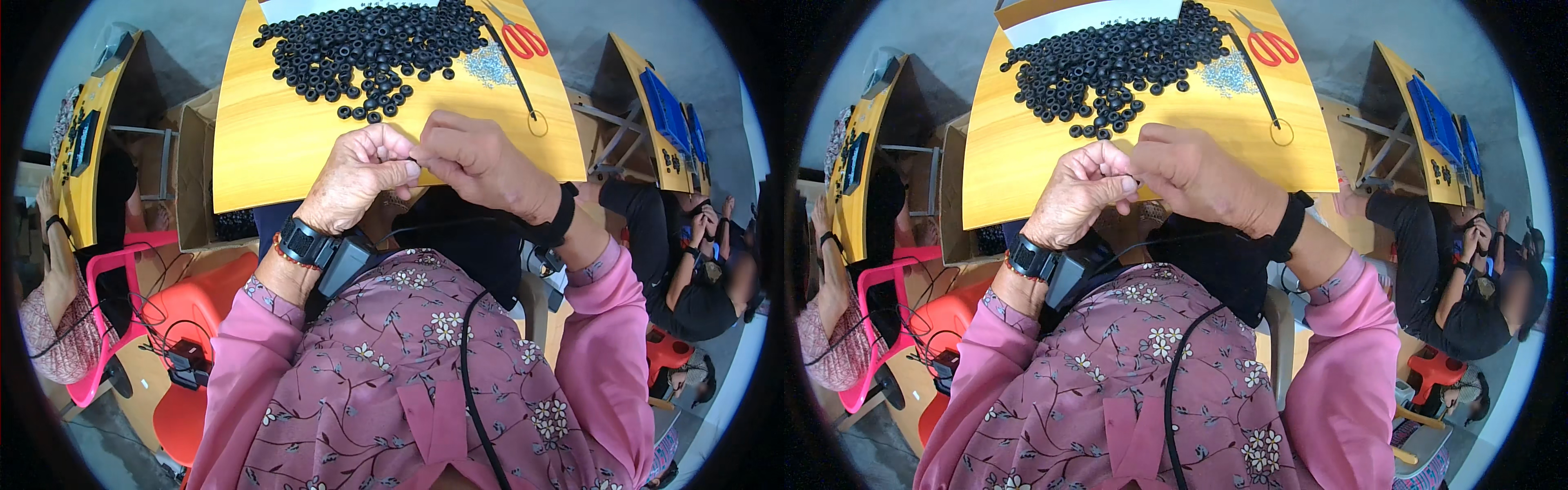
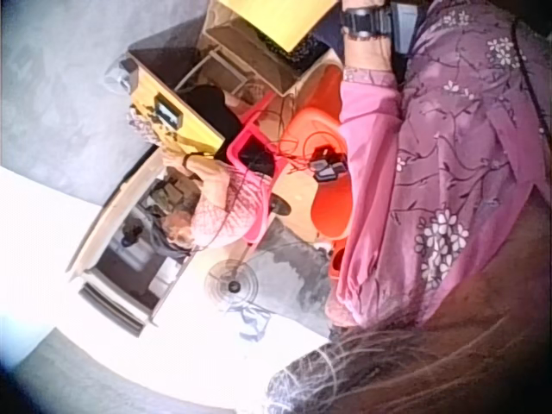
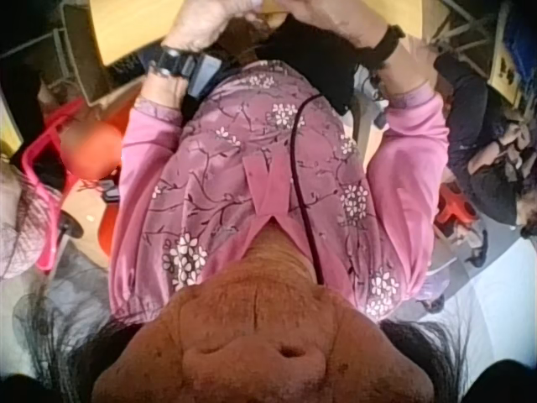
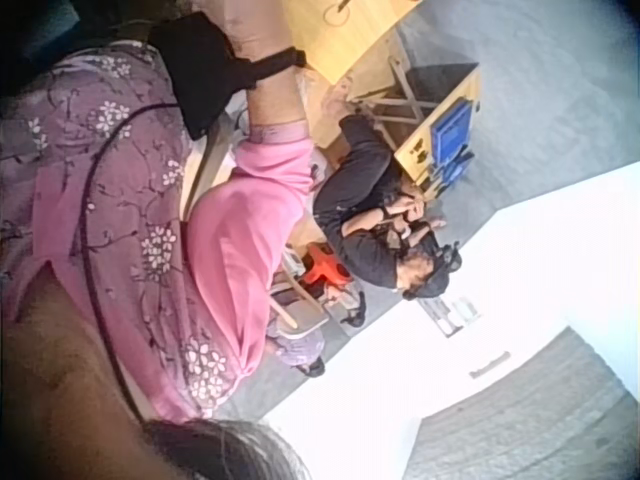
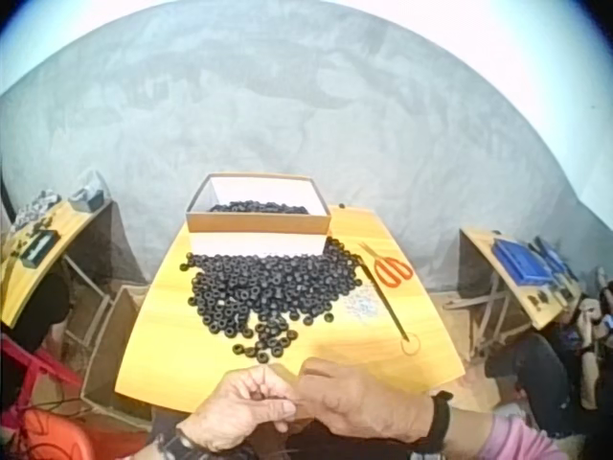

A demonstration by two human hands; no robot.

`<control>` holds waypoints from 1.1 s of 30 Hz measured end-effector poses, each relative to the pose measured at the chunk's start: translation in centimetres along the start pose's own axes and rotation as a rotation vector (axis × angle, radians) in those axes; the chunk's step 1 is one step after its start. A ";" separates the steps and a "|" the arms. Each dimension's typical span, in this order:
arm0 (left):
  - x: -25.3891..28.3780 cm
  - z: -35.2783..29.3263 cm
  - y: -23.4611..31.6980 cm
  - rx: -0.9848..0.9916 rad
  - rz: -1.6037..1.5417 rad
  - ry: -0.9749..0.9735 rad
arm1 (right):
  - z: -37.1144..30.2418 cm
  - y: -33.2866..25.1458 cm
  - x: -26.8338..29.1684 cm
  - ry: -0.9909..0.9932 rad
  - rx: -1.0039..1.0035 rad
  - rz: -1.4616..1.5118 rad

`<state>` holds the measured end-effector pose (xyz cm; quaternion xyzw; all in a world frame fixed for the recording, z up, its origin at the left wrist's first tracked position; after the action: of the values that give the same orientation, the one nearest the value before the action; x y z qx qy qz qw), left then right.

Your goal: Assembling small black components by inserting smaller pieces into them at a workstation.

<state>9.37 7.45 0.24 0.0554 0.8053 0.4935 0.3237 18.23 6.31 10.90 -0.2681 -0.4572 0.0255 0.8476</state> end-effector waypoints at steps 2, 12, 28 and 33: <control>0.0 0.0 0.1 -0.011 -0.041 0.002 | -0.1 0.5 0.2 0.037 -0.026 0.059; -0.2 0.0 0.1 -0.003 -0.169 -0.058 | -1.8 2.6 -0.5 0.201 -0.125 0.237; 0.2 0.4 -0.6 0.004 -0.285 -0.122 | -0.6 1.6 -0.7 0.238 -0.171 0.020; -0.5 0.0 0.0 0.030 -0.278 -0.113 | -1.0 2.0 -0.6 0.294 -0.172 0.038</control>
<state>9.76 7.28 0.49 -0.0241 0.7929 0.4281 0.4330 19.09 7.40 9.06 -0.3489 -0.3236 -0.0371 0.8787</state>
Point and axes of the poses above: each hand's wrist, its own z-axis towards the middle knuckle, its own x-axis out of the back of the hand, y = z × x, the point moved 10 cm from there along z, towards the middle knuckle, and after that the axes turned 14 degrees about x, right-handed, at the moved point
